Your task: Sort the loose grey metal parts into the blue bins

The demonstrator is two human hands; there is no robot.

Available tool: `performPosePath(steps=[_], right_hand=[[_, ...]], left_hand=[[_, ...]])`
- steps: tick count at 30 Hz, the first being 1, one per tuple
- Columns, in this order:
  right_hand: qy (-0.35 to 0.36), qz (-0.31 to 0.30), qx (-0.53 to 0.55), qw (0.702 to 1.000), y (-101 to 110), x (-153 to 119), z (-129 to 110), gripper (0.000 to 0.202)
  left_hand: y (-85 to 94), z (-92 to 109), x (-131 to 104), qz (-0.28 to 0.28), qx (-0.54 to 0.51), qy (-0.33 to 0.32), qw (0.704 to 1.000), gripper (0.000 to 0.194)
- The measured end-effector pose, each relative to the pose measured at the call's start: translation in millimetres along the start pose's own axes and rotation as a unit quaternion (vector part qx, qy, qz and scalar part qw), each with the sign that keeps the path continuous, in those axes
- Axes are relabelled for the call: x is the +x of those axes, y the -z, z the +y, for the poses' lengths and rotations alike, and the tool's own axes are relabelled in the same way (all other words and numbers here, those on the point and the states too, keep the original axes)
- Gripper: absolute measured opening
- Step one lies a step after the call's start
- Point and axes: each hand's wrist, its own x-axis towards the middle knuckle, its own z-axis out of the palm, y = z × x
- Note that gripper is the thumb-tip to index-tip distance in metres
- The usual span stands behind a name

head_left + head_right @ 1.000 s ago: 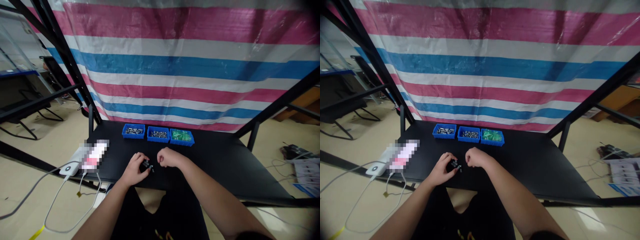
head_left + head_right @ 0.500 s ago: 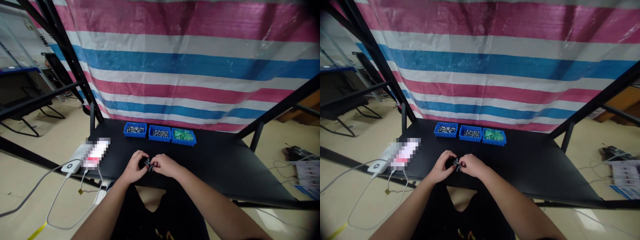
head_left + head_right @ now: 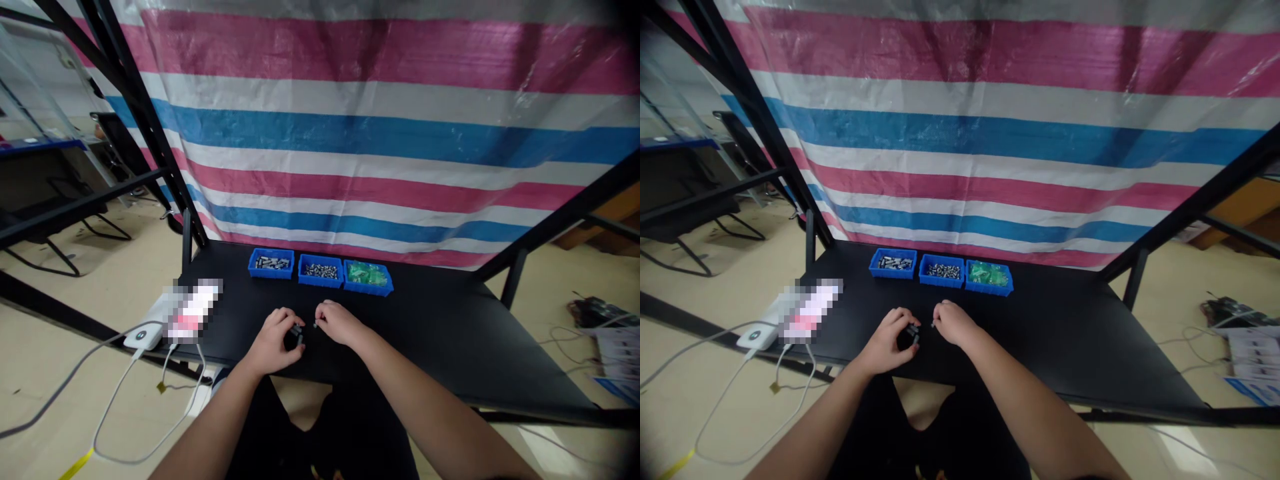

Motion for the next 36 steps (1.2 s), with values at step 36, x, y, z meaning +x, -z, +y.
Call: performPosePath(steps=[36], right_hand=[[0.096, -0.026, 0.059, 0.993, 12.3, 12.0, -26.2, 0.013]], left_hand=[[-8.6, -4.6, -2.1, 0.04, 0.091, 0.029, 0.995, 0.046]])
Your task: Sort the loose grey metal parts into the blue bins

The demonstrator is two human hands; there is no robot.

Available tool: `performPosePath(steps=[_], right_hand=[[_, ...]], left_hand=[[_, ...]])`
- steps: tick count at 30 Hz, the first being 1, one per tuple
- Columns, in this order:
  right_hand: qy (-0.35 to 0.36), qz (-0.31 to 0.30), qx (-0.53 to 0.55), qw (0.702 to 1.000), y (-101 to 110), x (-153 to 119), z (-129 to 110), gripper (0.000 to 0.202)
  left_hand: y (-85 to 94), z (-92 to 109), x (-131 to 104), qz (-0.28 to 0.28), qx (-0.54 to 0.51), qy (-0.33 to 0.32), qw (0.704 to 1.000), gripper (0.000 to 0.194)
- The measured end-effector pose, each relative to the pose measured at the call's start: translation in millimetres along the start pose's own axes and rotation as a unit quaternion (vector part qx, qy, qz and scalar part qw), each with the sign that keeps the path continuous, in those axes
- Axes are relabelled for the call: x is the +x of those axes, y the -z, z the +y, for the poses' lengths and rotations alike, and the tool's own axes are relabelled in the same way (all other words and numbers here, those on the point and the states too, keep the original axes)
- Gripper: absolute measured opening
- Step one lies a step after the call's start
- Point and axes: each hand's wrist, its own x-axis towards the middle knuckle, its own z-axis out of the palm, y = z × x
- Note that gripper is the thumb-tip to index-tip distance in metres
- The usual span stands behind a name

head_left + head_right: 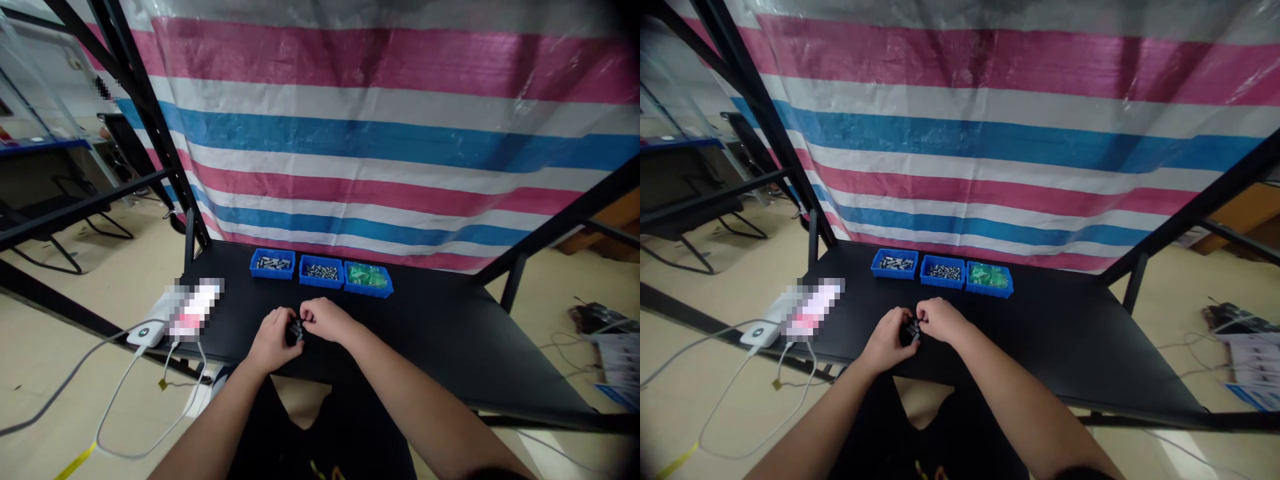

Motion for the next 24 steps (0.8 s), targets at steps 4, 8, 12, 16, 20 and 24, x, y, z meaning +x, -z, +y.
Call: performPosePath(steps=[4, 8, 12, 16, 20, 24], right_hand=[[0.019, -0.014, -0.024, 0.999, -16.7, -15.5, -8.4, 0.015], [0.029, -0.03, -0.034, 0.999, -24.5, -28.2, -13.9, 0.015], [0.044, -0.033, -0.058, 0.997, -20.3, -34.6, -16.0, 0.008], [0.097, -0.074, -0.088, 0.989, -12.4, -35.2, -13.2, 0.009], [0.073, -0.151, -0.062, 0.984, -2.1, -18.4, -7.0, 0.014], [0.05, -0.069, 0.075, 0.994, 15.6, 26.5, -4.7, 0.008]], left_hand=[[3.1, 0.7, -13.9, -0.012, 0.034, 0.024, 0.999, 0.036], [8.3, -1.6, -26.4, -0.019, 0.002, 0.038, 0.999, 0.032], [9.3, -6.1, -28.1, 0.027, -0.075, 0.061, 0.995, 0.025], [7.0, -8.0, -27.9, 0.061, -0.11, 0.082, 0.989, 0.026], [5.0, -11.0, -29.2, 0.077, -0.137, 0.089, 0.983, 0.025], [3.9, -15.7, -28.5, 0.088, -0.168, 0.109, 0.976, 0.025]])
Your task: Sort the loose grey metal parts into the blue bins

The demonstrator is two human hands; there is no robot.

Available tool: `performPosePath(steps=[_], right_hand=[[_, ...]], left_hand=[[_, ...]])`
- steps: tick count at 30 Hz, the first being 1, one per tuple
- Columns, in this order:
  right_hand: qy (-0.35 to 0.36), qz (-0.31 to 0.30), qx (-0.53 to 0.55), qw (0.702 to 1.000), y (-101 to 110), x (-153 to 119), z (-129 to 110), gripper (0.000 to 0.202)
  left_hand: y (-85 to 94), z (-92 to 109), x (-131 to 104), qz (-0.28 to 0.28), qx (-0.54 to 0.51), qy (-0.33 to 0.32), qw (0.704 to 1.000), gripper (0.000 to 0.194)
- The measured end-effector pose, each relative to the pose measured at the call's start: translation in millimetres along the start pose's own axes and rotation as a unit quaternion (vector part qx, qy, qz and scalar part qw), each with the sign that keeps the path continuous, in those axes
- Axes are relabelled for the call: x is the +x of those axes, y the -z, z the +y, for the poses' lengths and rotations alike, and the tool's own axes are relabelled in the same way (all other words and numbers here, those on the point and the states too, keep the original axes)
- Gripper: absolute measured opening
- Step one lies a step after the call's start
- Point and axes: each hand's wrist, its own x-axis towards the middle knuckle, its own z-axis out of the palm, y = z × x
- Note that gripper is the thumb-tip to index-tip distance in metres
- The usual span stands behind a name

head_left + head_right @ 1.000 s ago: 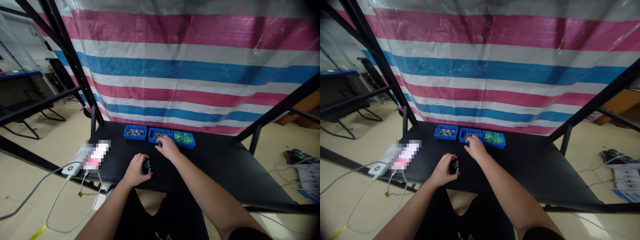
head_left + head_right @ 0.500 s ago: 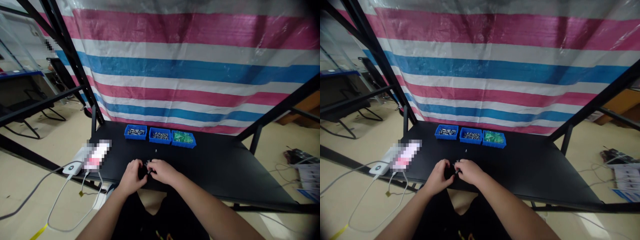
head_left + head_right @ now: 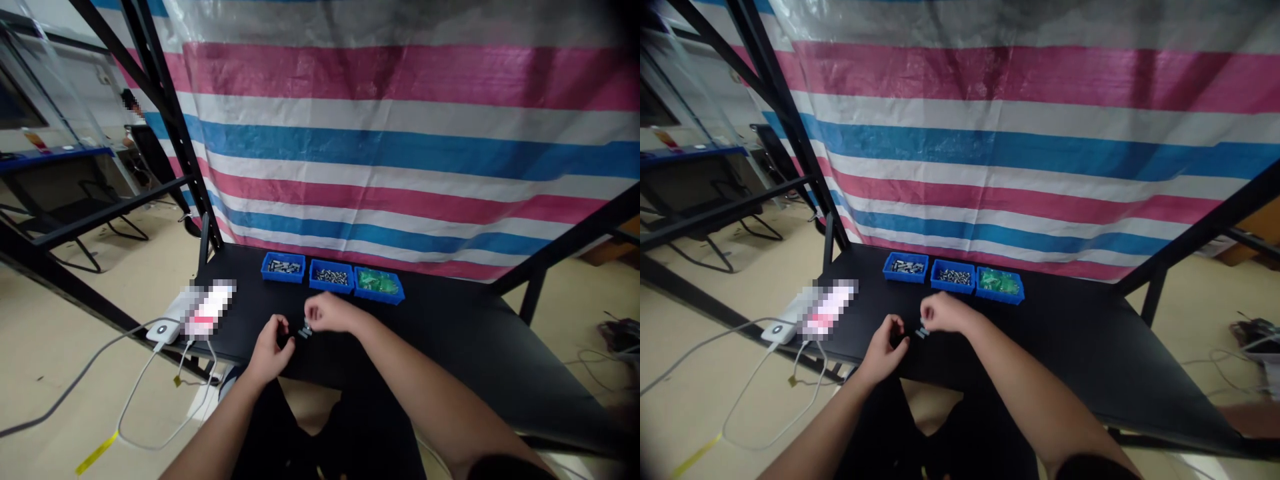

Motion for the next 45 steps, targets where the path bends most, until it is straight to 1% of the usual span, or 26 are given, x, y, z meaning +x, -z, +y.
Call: performPosePath(steps=[1, 2, 4, 5, 9, 12, 14, 16, 17, 19, 20, 21, 22, 23, 25, 26, 27, 28, 31, 33, 35, 37, 39, 43, 44, 45], right_hand=[[-0.009, 0.084, 0.031, 0.996, 5.9, 11.0, 0.6, 0.007], [-0.023, 0.149, 0.046, 0.988, 10.9, 20.5, 1.5, 0.013], [-0.051, 0.208, 0.027, 0.976, 16.5, 32.1, 5.2, 0.024], [-0.067, 0.211, -0.001, 0.975, 16.7, 33.9, 8.0, 0.026], [-0.139, 0.165, -0.132, 0.967, 1.8, 23.9, 24.0, 0.022], [-0.152, 0.135, -0.18, 0.962, -14.2, 12.7, 33.9, 0.027], [-0.147, 0.129, -0.191, 0.962, -20.6, 6.1, 37.0, 0.018], [-0.14, 0.113, -0.183, 0.966, -21.5, -0.8, 37.9, 0.01], [-0.134, 0.088, -0.166, 0.973, -20.0, -4.1, 38.0, 0.01], [-0.122, 0.013, -0.097, 0.988, -13.6, -9.4, 38.1, 0.01], [-0.119, -0.01, -0.052, 0.992, -9.0, -10.9, 38.3, 0.009], [-0.118, -0.001, -0.011, 0.993, -3.8, -11.4, 38.4, 0.008], [-0.118, 0.048, 0.016, 0.992, 1.6, -11.0, 38.5, 0.006], [-0.116, 0.124, 0.028, 0.985, 6.8, -10.1, 38.2, 0.006], [-0.107, 0.285, 0.019, 0.952, 14.4, -7.9, 36.5, 0.007], [-0.1, 0.33, 0.01, 0.939, 15.7, -7.3, 35.0, 0.01], [-0.091, 0.338, 0.005, 0.937, 14.8, -7.3, 32.9, 0.012], [-0.081, 0.316, 0.003, 0.945, 11.5, -8.1, 30.5, 0.012], [-0.059, 0.177, 0.012, 0.982, -10.4, -13.4, 22.6, 0.011], [-0.059, 0.117, 0.006, 0.991, -29.6, -17.6, 18.0, 0.013], [-0.062, 0.109, -0.021, 0.992, -45.8, -21.0, 14.4, 0.014], [-0.063, 0.118, -0.054, 0.99, -54.4, -23.7, 11.3, 0.013], [-0.072, 0.108, -0.079, 0.988, -53.6, -25.9, 8.3, 0.012], [-0.104, -0.005, -0.093, 0.99, -30.3, -21.3, 3.1, 0.015], [-0.105, -0.011, -0.083, 0.991, -22.8, -16.3, 2.1, 0.014], [-0.102, 0.009, -0.064, 0.993, -15.7, -9.6, 1.3, 0.012]], left_hand=[[0.1, -0.6, 0.4, 0.002, -0.003, 0.003, 1.0, 0.025], [0.3, -1.0, 0.7, 0.003, -0.004, 0.005, 1.0, 0.026], [0.8, -1.0, 0.8, 0.003, -0.004, 0.004, 1.0, 0.026], [1.1, -0.7, 0.7, 0.002, -0.005, 0.003, 1.0, 0.026], [1.6, 0.9, 0.3, -0.008, 0.0, 0.001, 1.0, 0.025], [1.3, 2.1, 0.5, -0.017, 0.015, -0.01, 1.0, 0.023], [1.3, 2.9, 0.7, -0.018, 0.023, -0.018, 0.999, 0.021], [1.8, 4.1, 1.0, -0.019, 0.026, -0.023, 0.999, 0.018], [2.2, 4.9, 1.2, -0.019, 0.026, -0.026, 0.999, 0.017], [3.0, 7.0, 1.8, -0.026, 0.027, -0.035, 0.999, 0.013], [3.4, 8.2, 2.1, -0.032, 0.028, -0.04, 0.998, 0.011], [3.8, 9.2, 2.4, -0.037, 0.03, -0.045, 0.998, 0.01], [4.0, 10.1, 2.6, -0.04, 0.031, -0.049, 0.998, 0.01], [4.1, 10.7, 2.7, -0.041, 0.031, -0.051, 0.997, 0.01], [4.2, 11.3, 2.5, -0.037, 0.033, -0.048, 0.998, 0.011], [4.2, 11.3, 2.4, -0.034, 0.034, -0.047, 0.998, 0.012], [4.3, 11.1, 2.1, -0.031, 0.034, -0.045, 0.998, 0.012], [4.5, 11.0, 1.9, -0.03, 0.034, -0.044, 0.998, 0.012], [5.0, 10.9, 1.6, -0.03, 0.031, -0.045, 0.998, 0.013], [5.1, 11.1, 1.8, -0.031, 0.029, -0.046, 0.998, 0.013], [4.8, 11.1, 2.1, -0.033, 0.029, -0.048, 0.998, 0.012], [4.3, 10.7, 2.4, -0.033, 0.028, -0.048, 0.998, 0.012], [3.8, 10.0, 2.5, -0.032, 0.024, -0.048, 0.998, 0.012], [3.8, 9.1, 2.6, -0.029, 0.019, -0.045, 0.998, 0.012], [3.9, 9.2, 2.7, -0.029, 0.019, -0.045, 0.998, 0.012], [4.2, 9.4, 2.8, -0.028, 0.018, -0.045, 0.998, 0.012]])
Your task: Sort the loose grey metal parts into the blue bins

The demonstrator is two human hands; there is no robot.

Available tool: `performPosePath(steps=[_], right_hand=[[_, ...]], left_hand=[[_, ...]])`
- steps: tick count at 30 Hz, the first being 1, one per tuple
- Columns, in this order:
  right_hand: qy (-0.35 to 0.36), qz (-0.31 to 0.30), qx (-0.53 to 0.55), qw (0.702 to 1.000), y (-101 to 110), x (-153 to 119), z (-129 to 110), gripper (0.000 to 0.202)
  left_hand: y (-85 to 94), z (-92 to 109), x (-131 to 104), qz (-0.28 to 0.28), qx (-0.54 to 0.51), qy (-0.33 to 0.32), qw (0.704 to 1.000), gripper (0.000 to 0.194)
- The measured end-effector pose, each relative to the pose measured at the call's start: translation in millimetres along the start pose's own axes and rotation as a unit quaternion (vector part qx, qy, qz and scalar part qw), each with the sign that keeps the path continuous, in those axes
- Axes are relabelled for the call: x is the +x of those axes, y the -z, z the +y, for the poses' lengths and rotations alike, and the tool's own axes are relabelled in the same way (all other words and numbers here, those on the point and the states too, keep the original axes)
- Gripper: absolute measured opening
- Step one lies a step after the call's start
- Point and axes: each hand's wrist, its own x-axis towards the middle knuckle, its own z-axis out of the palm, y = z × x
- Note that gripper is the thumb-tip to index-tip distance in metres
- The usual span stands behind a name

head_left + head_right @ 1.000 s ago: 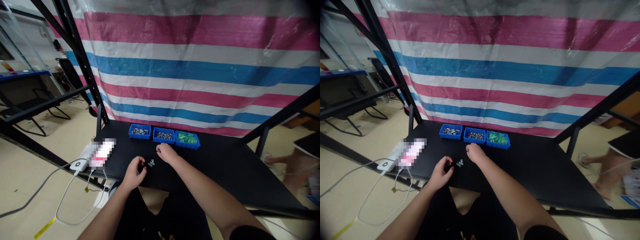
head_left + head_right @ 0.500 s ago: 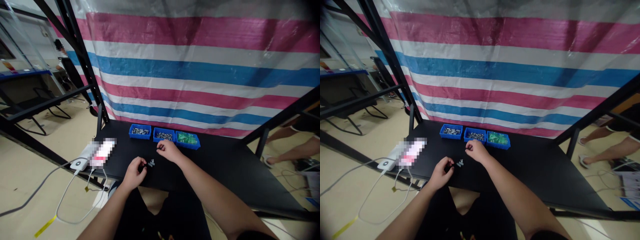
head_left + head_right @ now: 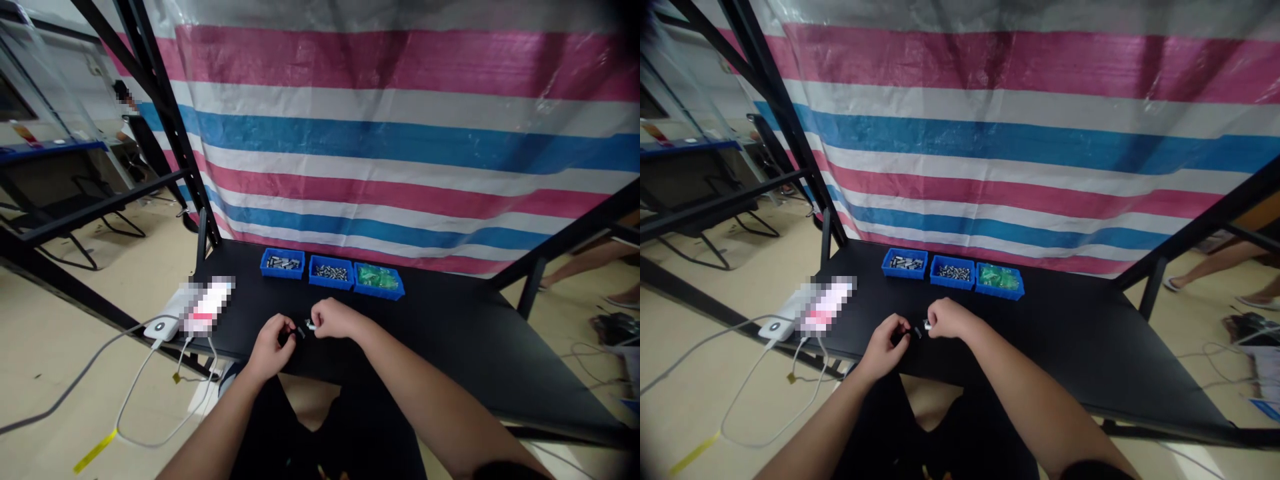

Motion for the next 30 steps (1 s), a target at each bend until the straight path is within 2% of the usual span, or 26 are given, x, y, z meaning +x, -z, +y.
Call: performPosePath(steps=[2, 4, 6, 8, 13, 17, 20, 22, 24, 26, 28, 30], right_hand=[[0.01, 0.1, 0.071, 0.992, 11.5, 16.3, -2.6, 0.008], [0.027, 0.209, 0.144, 0.967, 17.5, 31.9, -3.8, 0.009], [0.044, 0.266, 0.172, 0.948, 17.4, 40.7, -2.1, 0.01], [0.052, 0.254, 0.164, 0.952, 11.9, 40.5, 2.1, 0.007], [0.051, 0.109, 0.071, 0.99, -11.7, 17.7, 9.4, 0.018], [0.029, 0.068, 0.012, 0.997, -26.8, 4.8, 4.2, 0.011], [0.019, 0.043, -0.015, 0.999, -27.3, 2.6, 0.5, 0.013], [0.015, 0.015, -0.024, 0.999, -18.9, 3.9, 0.1, 0.013], [0.004, 0.047, -0.029, 0.998, -3.9, 7.0, 1.1, 0.01], [-0.029, 0.157, -0.046, 0.986, 13.9, 11.2, 2.7, 0.007], [-0.073, 0.259, -0.08, 0.96, 28.4, 15.8, 3.1, 0.011], [-0.082, 0.287, -0.105, 0.949, 34.4, 20.6, 0.0, 0.017]], left_hand=[[0.5, 0.7, 0.3, 0.001, 0.0, 0.0, 1.0, 0.011], [0.8, 1.3, 0.4, 0.003, -0.001, 0.001, 1.0, 0.011], [0.8, 1.4, 0.5, 0.005, -0.003, 0.001, 1.0, 0.011], [0.8, 1.1, 0.6, 0.004, -0.006, 0.0, 1.0, 0.011], [1.5, 1.0, 1.2, -0.007, -0.004, -0.005, 1.0, 0.01], [0.7, 0.6, 2.0, 0.017, 0.019, -0.011, 1.0, 0.01], [-0.6, -1.3, 2.4, 0.047, 0.039, -0.007, 0.998, 0.011], [-1.0, -2.6, 2.4, 0.051, 0.043, -0.004, 0.998, 0.012], [-0.9, -3.3, 2.4, 0.048, 0.041, -0.002, 0.998, 0.012], [-0.5, -3.6, 2.5, 0.047, 0.036, -0.003, 0.998, 0.013], [-0.3, -3.2, 2.9, 0.046, 0.031, -0.004, 0.998, 0.012], [-0.4, -2.3, 3.1, 0.048, 0.028, -0.004, 0.998, 0.011]])
